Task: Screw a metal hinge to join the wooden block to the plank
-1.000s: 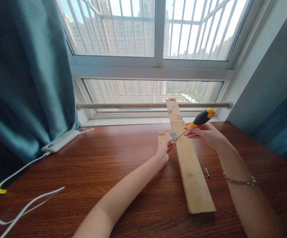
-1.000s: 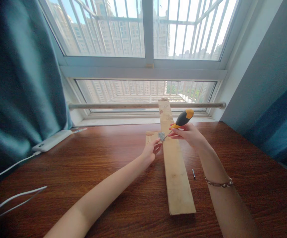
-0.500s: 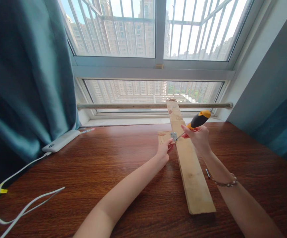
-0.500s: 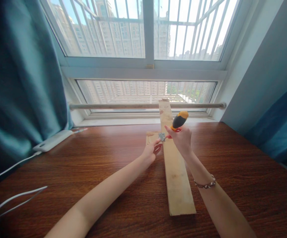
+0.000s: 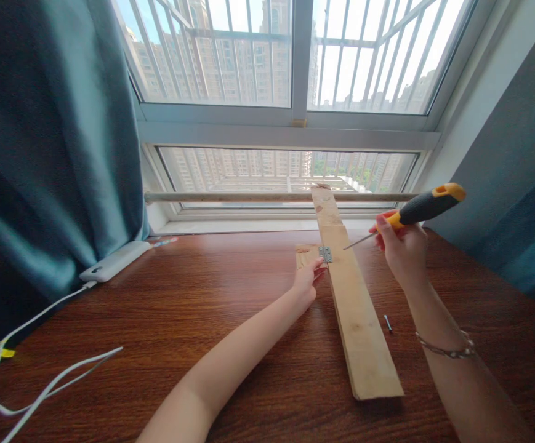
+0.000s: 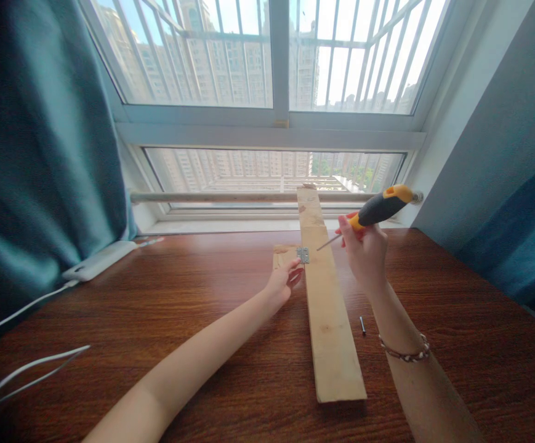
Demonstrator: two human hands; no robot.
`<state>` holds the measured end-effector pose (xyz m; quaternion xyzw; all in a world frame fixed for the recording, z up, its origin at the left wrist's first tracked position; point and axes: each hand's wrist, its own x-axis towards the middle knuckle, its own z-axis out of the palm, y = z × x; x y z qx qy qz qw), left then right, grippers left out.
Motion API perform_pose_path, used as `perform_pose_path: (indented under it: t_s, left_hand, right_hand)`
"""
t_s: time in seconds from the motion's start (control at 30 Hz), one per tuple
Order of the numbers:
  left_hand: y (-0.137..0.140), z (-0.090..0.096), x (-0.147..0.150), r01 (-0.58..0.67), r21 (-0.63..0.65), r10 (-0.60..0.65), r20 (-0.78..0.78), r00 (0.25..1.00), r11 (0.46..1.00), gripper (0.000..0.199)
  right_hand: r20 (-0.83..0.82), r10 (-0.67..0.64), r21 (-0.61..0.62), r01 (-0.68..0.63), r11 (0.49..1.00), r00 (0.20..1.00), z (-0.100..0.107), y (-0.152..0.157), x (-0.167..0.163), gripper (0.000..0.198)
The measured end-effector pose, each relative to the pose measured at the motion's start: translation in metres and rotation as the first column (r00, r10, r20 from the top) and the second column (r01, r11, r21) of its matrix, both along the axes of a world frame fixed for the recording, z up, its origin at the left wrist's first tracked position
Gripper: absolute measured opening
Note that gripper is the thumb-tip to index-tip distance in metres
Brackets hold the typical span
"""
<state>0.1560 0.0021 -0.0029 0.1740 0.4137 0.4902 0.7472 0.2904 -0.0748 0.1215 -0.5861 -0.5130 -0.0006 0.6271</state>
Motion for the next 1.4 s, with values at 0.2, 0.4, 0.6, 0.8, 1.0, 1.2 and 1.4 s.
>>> perform_pose_path:
  t_s: [0.2,0.4,0.6,0.8,1.0,1.2,1.4]
  left_hand:
    - [-0.002,0.001,-0.001,0.013,0.023,-0.014,0.021,1.000,1.000,0.020]
    - [-0.002,0.004,-0.002,0.020,0.002,-0.020,0.030,0.999,1.000,0.011]
    - [-0.001,0.004,-0.002,0.008,-0.005,-0.007,0.042,0.999,1.000,0.014]
    - [0.000,0.002,-0.001,-0.025,-0.022,0.026,0.054,0.998,0.999,0.019]
    - [0.001,0.002,-0.001,-0.025,-0.026,0.026,0.049,0.998,0.999,0.017]
    - [0.000,0.004,-0.001,-0.025,-0.030,0.026,0.055,0.998,0.999,0.014]
    - [0.001,0.002,-0.001,-0.024,-0.039,0.026,0.045,0.999,0.999,0.011]
  right_hand:
    - [0.370,-0.141,-0.499,0.325,0.803,0.918,-0.022,0.033,0.074,0.028]
    - [0.507,0.121,-0.781,0.396,0.483,0.853,-0.091,0.072,0.104,0.028]
    - [0.478,0.179,-0.835,0.381,0.398,0.860,-0.124,0.079,0.119,0.033]
    - [0.450,0.194,-0.860,0.365,0.355,0.871,-0.135,0.085,0.131,0.035]
    - [0.411,0.228,-0.883,0.323,0.341,0.883,-0.145,0.087,0.135,0.030]
    - [0.414,0.241,-0.882,0.323,0.342,0.878,-0.147,0.090,0.138,0.026]
    - [0.434,0.241,-0.876,0.344,0.339,0.868,-0.145,0.089,0.136,0.024]
